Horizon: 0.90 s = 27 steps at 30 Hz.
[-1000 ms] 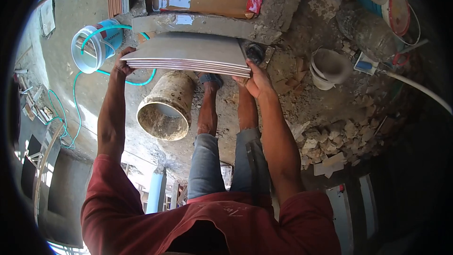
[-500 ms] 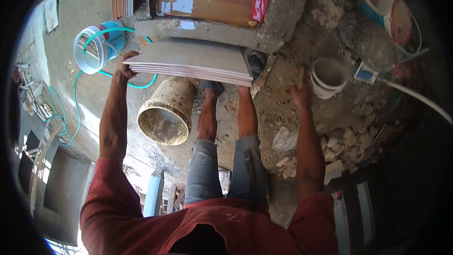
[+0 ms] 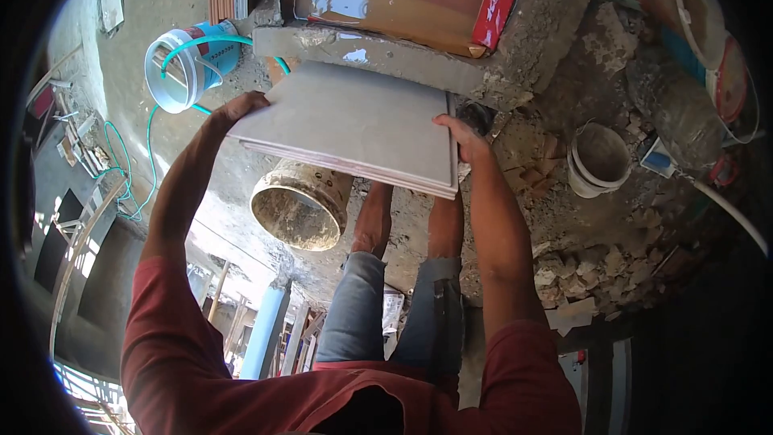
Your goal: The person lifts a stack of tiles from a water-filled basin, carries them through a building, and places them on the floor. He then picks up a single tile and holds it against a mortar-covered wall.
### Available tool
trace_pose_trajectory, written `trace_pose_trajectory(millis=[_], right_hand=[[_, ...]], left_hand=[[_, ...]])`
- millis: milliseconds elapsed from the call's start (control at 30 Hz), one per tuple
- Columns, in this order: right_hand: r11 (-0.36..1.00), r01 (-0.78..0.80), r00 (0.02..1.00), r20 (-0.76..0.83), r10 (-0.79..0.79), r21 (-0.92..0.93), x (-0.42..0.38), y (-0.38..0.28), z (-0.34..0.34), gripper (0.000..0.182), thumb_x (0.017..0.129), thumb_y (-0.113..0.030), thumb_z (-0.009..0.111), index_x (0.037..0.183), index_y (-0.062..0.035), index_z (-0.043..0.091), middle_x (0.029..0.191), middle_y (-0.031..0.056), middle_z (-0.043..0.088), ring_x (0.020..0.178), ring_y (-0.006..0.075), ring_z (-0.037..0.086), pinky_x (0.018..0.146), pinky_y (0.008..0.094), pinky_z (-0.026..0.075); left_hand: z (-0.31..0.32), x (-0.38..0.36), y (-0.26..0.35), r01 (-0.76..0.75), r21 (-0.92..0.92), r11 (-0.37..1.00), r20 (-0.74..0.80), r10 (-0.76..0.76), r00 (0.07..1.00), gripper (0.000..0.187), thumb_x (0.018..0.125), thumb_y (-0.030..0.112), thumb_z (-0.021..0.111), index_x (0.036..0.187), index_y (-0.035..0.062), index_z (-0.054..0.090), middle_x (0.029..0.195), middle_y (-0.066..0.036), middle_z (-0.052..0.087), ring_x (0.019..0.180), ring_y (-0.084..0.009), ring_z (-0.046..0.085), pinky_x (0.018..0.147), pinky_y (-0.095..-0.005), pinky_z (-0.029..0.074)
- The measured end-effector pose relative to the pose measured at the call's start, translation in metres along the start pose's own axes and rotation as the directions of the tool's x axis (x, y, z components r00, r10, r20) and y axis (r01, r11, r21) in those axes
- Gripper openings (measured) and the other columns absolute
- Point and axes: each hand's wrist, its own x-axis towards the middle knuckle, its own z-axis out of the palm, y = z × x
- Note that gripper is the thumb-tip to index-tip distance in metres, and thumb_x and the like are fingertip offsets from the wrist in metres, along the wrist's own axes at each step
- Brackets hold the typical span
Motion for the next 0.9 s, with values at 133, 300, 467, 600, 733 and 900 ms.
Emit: trace_pose_trajectory(millis=[133, 300, 467, 600, 733, 900], right_hand=[[0.979, 0.201, 0.979, 0.011, -0.202, 0.042, 0.039, 0.026, -0.004, 0.064, 0.067, -0.040, 0.059, 0.114, 0.0003, 0.041, 0.109, 0.0142, 0.047, 0.097, 0.0248, 0.047, 0.082, 0.0334, 0.038], [0.934, 0.238, 0.909, -0.277, -0.311, -0.267, 0.041, 0.040, 0.001, 0.079, 0.069, -0.041, 0.056, 0.126, 0.0008, 0.021, 0.122, 0.0205, 0.032, 0.111, 0.0287, 0.034, 0.088, 0.0343, 0.032], [0.960, 0.237, 0.956, -0.142, -0.258, -0.148, 0.049, 0.034, -0.006, 0.074, 0.070, -0.039, 0.054, 0.124, 0.0027, 0.025, 0.121, 0.0207, 0.033, 0.111, 0.0284, 0.035, 0.088, 0.0353, 0.033], [0.995, 0.097, 0.984, -0.147, -0.101, -0.036, 0.048, 0.024, -0.001, 0.064, 0.075, -0.041, 0.049, 0.120, 0.0003, 0.032, 0.117, 0.0177, 0.040, 0.106, 0.0278, 0.041, 0.086, 0.0369, 0.035], [0.911, 0.166, 0.848, -0.418, -0.327, -0.376, 0.072, 0.043, -0.003, 0.078, 0.072, -0.051, 0.051, 0.121, 0.0044, 0.029, 0.119, 0.0190, 0.038, 0.109, 0.0286, 0.039, 0.088, 0.0371, 0.033], [0.904, 0.102, 0.855, -0.427, -0.292, -0.414, 0.083, 0.047, -0.014, 0.081, 0.070, -0.052, 0.052, 0.123, 0.0032, 0.027, 0.129, 0.0181, 0.026, 0.120, 0.0279, 0.024, 0.095, 0.0329, 0.025]], left_hand=[[0.031, 0.000, 0.001, -0.126, 0.103, 0.987, -0.108, 0.137, 0.985, 0.051, 0.077, 0.032, 0.047, 0.114, -0.0015, 0.038, 0.092, -0.012, 0.054, 0.070, -0.0147, 0.056, 0.062, -0.0262, 0.046], [0.055, -0.016, 0.000, -0.064, -0.017, 0.998, -0.142, 0.061, 0.988, 0.052, 0.079, 0.027, 0.047, 0.120, -0.0011, 0.030, 0.095, -0.013, 0.053, 0.072, -0.0148, 0.056, 0.062, -0.0253, 0.046], [0.041, 0.000, -0.005, 0.021, -0.007, 1.000, -0.105, -0.022, 0.994, 0.053, 0.082, 0.037, 0.042, 0.120, 0.0011, 0.033, 0.097, -0.012, 0.054, 0.072, -0.0146, 0.056, 0.067, -0.0263, 0.045], [0.046, 0.003, 0.002, 0.014, -0.044, 0.999, -0.068, -0.017, 0.998, 0.053, 0.082, 0.045, 0.039, 0.118, 0.0061, 0.039, 0.097, -0.010, 0.055, 0.073, -0.0138, 0.056, 0.068, -0.0259, 0.045], [0.058, -0.004, 0.004, -0.012, 0.038, 0.999, -0.113, 0.016, 0.993, 0.054, 0.081, 0.042, 0.044, 0.121, 0.0063, 0.035, 0.098, -0.011, 0.054, 0.077, -0.0148, 0.056, 0.068, -0.0274, 0.045], [0.053, 0.000, -0.005, -0.057, 0.100, 0.993, -0.141, 0.071, 0.987, 0.061, 0.076, 0.037, 0.054, 0.123, 0.0056, 0.031, 0.100, -0.011, 0.053, 0.079, -0.0162, 0.055, 0.071, -0.0290, 0.044]])
